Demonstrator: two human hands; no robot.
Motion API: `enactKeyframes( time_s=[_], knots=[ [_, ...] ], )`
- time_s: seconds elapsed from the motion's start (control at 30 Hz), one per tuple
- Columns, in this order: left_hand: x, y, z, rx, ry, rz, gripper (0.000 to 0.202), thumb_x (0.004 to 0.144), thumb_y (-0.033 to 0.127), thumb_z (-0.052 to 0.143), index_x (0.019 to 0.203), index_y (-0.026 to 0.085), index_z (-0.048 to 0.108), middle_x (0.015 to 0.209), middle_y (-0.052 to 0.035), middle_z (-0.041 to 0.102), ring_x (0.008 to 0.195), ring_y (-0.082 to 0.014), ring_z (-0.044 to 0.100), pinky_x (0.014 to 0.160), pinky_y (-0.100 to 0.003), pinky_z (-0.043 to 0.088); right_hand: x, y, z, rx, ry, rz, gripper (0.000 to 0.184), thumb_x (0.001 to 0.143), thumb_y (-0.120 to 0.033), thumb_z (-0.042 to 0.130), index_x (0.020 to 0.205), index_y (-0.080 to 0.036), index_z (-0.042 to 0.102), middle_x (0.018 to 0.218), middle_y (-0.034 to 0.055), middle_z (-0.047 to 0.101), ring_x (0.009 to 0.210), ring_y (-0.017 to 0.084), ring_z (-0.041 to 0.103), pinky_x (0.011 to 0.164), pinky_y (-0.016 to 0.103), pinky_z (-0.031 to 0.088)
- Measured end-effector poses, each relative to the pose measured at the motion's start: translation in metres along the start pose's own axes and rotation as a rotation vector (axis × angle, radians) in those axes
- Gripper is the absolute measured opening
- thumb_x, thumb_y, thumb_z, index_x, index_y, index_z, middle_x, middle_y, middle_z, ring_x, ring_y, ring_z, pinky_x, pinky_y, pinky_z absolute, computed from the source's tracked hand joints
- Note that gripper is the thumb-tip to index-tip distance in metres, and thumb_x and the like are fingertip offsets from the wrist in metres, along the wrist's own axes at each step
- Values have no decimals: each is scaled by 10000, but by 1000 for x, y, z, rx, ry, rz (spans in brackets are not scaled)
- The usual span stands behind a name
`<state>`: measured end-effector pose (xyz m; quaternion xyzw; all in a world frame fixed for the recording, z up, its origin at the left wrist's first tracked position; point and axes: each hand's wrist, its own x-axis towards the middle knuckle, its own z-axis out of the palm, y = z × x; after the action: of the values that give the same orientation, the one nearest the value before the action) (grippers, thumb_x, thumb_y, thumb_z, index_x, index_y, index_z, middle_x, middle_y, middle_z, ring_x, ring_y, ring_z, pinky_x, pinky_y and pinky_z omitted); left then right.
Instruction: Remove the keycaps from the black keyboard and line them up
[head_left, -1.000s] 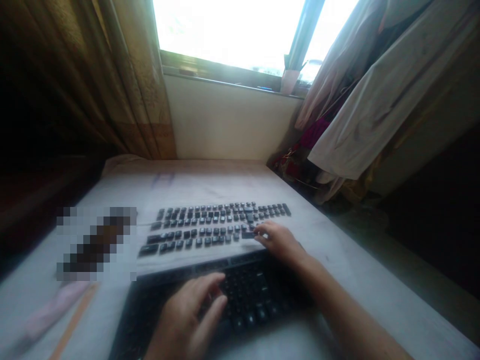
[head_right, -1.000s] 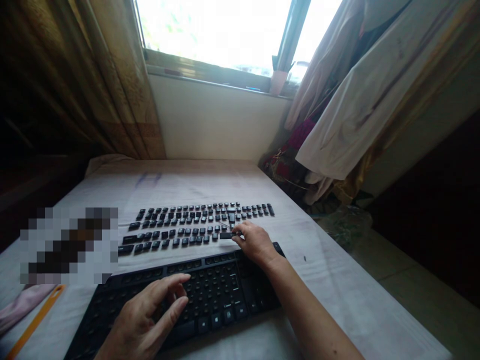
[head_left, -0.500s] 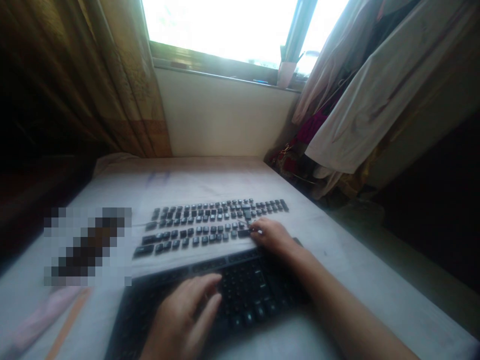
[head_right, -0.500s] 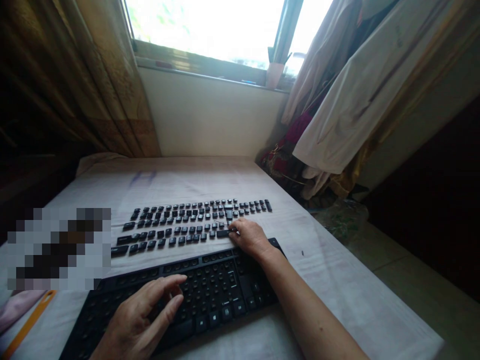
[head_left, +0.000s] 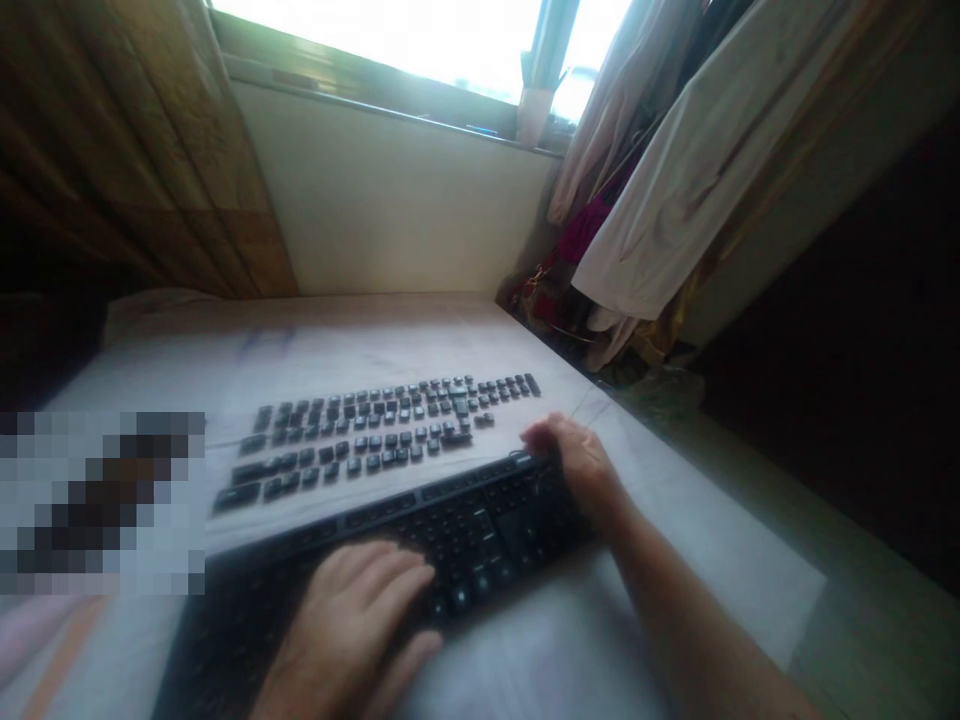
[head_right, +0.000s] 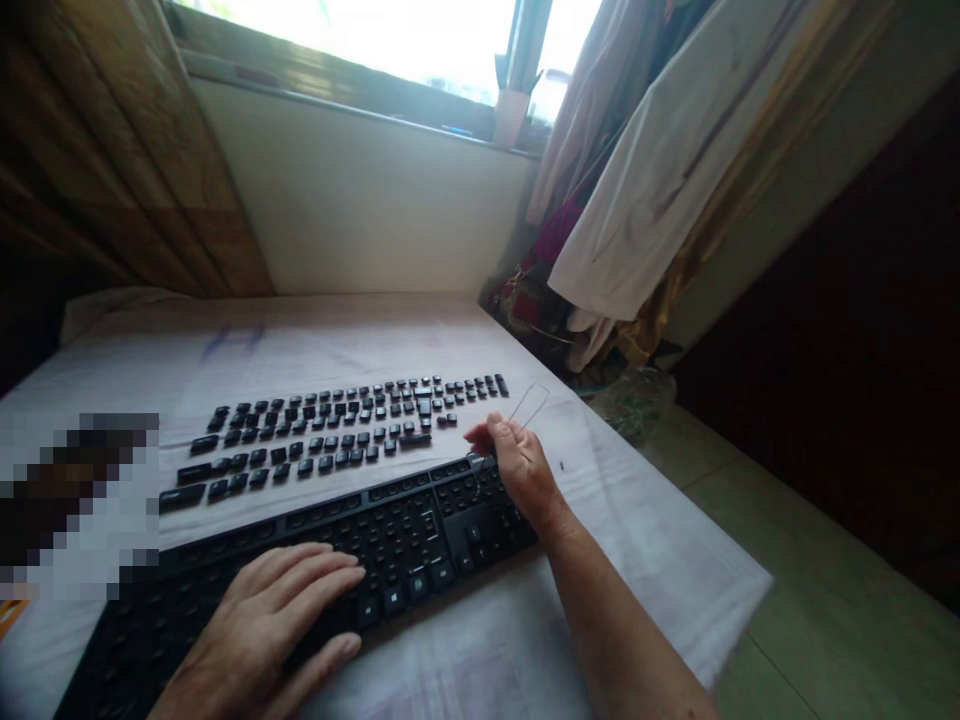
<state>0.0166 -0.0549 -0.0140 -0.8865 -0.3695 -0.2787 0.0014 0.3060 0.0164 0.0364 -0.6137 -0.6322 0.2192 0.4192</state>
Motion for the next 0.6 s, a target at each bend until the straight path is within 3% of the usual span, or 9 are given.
enactKeyframes(
  time_s=[0.13, 0.3, 0.47, 0.6],
  knots=[
    [-8, -2, 13, 90, -31, 22, 497, 804, 505, 655, 1249, 292, 605, 1282, -42, 684, 1185, -293, 612, 1042, -466, 451, -24, 11, -13, 52, 89, 41, 722, 907, -735, 282, 581, -197, 636, 566, 34, 607, 585, 174, 589, 625, 296, 485],
    [-14, -5, 22, 160, -84, -5, 520, 767, 399, 681, 1271, 307, 588, 1355, -24, 638, 1244, -282, 580, 1083, -469, 422, -37, 33, -13, 204, 10, 254, 585, 819, -736, 501, 702, -183, 652, 489, -24, 516, 427, 122, 484, 431, 242, 385],
    [-15, -6, 26, 179, -53, 2, 515, 756, 367, 694, 1259, 306, 597, 1329, -23, 659, 1217, -276, 606, 1078, -450, 442, -41, 36, -17, 278, -151, 307, 325, 734, -510, 697, 799, -195, 650, 596, -19, 622, 532, 158, 618, 505, 262, 501],
    [-16, -9, 28, 186, -60, 18, 518, 762, 371, 673, 1267, 296, 588, 1332, -26, 654, 1214, -290, 606, 1043, -478, 478, -44, 30, -18, 219, -216, 251, 154, 736, -330, 669, 843, -222, 646, 708, -11, 683, 683, 192, 676, 615, 299, 545]
  ],
)
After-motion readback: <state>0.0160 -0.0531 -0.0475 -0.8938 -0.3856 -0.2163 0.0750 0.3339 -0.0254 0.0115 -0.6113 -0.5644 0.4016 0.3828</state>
